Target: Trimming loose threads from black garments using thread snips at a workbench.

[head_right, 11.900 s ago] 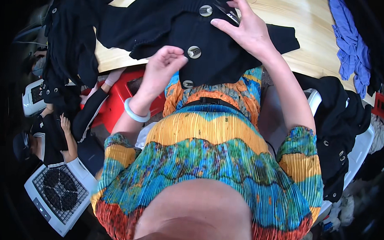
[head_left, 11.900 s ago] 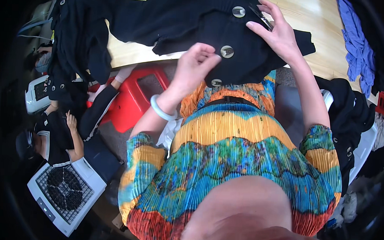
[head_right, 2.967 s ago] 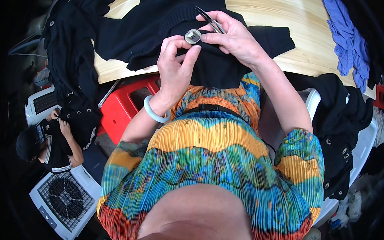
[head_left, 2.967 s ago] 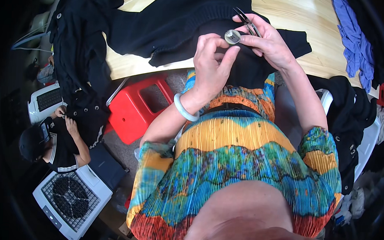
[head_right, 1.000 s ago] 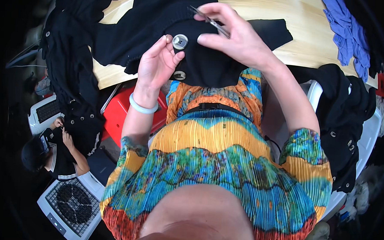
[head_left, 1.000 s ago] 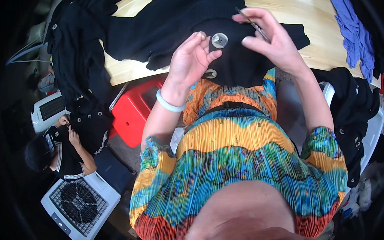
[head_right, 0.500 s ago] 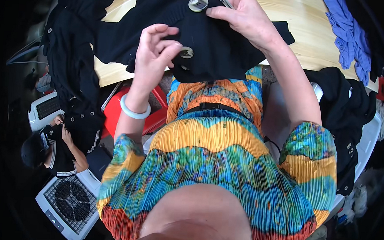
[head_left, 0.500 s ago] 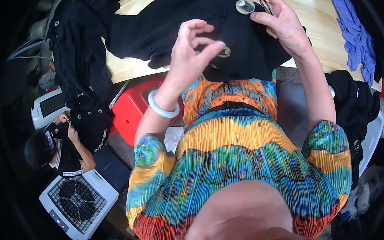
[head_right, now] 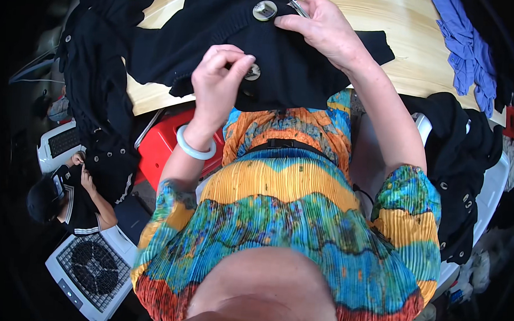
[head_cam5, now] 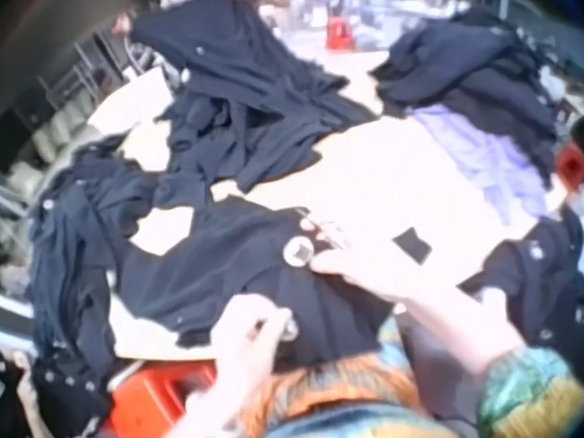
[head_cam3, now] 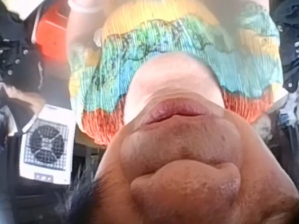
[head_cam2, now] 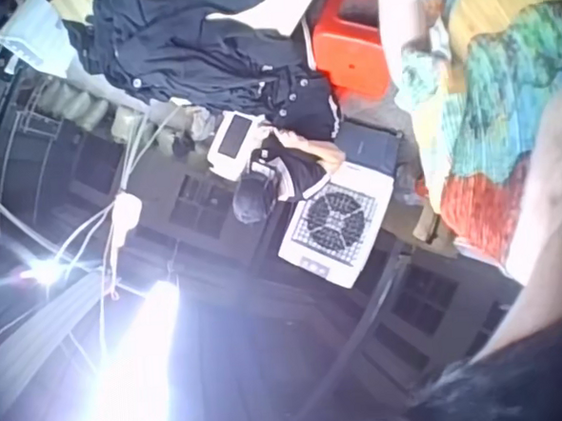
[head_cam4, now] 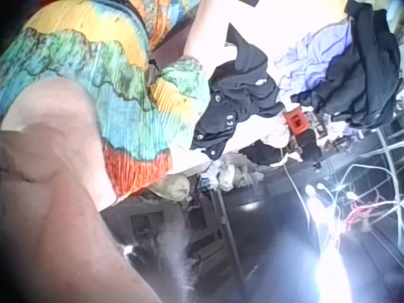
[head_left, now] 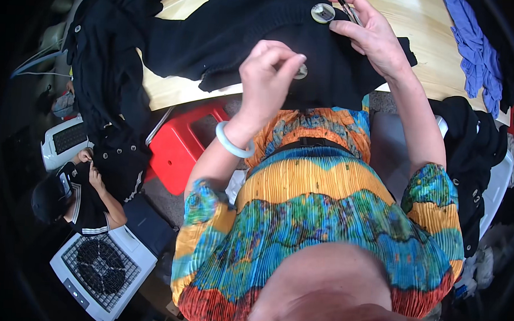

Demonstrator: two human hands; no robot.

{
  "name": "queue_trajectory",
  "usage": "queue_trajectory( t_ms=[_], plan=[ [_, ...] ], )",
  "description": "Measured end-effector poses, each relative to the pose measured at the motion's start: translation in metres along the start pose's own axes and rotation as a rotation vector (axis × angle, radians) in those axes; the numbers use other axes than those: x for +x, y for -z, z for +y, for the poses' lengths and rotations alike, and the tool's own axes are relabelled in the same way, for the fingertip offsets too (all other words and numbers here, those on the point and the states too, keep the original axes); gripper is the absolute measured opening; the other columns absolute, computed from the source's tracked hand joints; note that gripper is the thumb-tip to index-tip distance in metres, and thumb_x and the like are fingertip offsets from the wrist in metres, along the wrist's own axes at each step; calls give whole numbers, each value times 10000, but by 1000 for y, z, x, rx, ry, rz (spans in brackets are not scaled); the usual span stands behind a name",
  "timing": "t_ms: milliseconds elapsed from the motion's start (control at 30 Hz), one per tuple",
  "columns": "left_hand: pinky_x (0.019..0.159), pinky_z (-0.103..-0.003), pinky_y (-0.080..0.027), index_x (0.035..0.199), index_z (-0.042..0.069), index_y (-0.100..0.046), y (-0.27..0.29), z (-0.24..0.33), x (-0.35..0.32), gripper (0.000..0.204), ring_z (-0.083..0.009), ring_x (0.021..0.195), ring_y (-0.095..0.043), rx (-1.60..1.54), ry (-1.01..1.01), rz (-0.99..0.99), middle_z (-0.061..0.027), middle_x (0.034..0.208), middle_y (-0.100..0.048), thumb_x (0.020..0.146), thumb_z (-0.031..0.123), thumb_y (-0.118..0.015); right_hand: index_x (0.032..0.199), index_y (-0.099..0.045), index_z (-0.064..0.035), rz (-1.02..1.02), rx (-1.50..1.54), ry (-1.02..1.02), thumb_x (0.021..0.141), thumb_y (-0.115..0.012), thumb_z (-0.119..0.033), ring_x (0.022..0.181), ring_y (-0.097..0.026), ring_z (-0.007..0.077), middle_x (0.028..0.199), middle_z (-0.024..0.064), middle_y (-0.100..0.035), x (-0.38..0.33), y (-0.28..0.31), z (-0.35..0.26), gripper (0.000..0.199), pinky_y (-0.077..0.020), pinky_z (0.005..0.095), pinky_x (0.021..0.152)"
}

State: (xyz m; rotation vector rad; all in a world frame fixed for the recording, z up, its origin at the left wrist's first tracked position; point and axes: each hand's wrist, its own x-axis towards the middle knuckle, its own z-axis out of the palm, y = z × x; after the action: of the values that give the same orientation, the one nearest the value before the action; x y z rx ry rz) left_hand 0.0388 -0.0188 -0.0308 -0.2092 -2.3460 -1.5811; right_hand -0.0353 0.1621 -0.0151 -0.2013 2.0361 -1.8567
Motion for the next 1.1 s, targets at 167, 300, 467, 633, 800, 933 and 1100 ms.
queue_trajectory(
  t_ms=[167, 300, 467, 633, 800, 933, 1100],
  plan=[
    [493, -228, -404, 667, -27, -593, 17, -5, 8, 94, -125, 529, -512, 130, 42, -10, -76, 654, -551, 699, 35, -657, 1243, -402, -85, 89, 48, -167, 749, -580, -166, 1073, -417, 131, 1209, 10, -459, -5, -8, -20, 531, -357, 207, 720],
    [470, -246, -383, 668, -22, -594, 18, -11, 6, 109, -140, 503, -503, 157, 61, -21, -86, 606, -533, 722, 61, -640, 1228, -424, -95, 78, 40, -224, 747, -583, -178, 1026, -443, 99, 1206, -30, -469, -4, -9, -23, 513, -338, 187, 685],
    [466, -272, -400, 690, 1, -605, 15, -1, -3, 154, -185, 504, -520, 256, -31, -2, -82, 600, -524, 716, 142, -661, 1187, -464, -84, 86, 70, -257, 745, -594, -171, 908, -468, 70, 1159, -33, -499, 6, -5, 4, 469, -346, 189, 627],
    [475, -287, -431, 701, 34, -617, 5, 6, -3, 177, -192, 528, -546, 483, -66, -54, -65, 657, -537, 672, 189, -697, 1119, -513, -57, 55, 140, -94, 739, -606, -144, 759, -465, 57, 1038, -17, -543, 8, -4, 10, 400, -333, 172, 543],
    [485, -297, -434, 712, 34, -613, 4, 6, -3, 135, -198, 537, -547, 441, -51, -69, -64, 665, -536, 676, 143, -684, 1107, -520, -65, 74, 90, -112, 731, -614, -152, 660, -426, 54, 964, -23, -550, 8, -5, 8, 398, -309, 156, 515],
    [497, -301, -433, 707, 23, -593, 2, -3, 0, 81, -213, 548, -546, 366, -117, -73, -71, 669, -530, 692, 78, -650, 1085, -534, -87, 112, 69, -162, 726, -616, -157, 643, -403, 46, 942, -31, -546, 7, -9, -6, 375, -292, 154, 503],
    [488, -265, -418, 720, 5, -585, -1, -11, 9, 62, -191, 521, -532, 214, -126, -61, -80, 649, -535, 705, 45, -629, 1033, -550, -50, 129, -351, 152, 742, -584, -159, 739, -495, 150, 960, 44, -568, 35, 11, 35, 313, -399, 250, 636]
  ],
)
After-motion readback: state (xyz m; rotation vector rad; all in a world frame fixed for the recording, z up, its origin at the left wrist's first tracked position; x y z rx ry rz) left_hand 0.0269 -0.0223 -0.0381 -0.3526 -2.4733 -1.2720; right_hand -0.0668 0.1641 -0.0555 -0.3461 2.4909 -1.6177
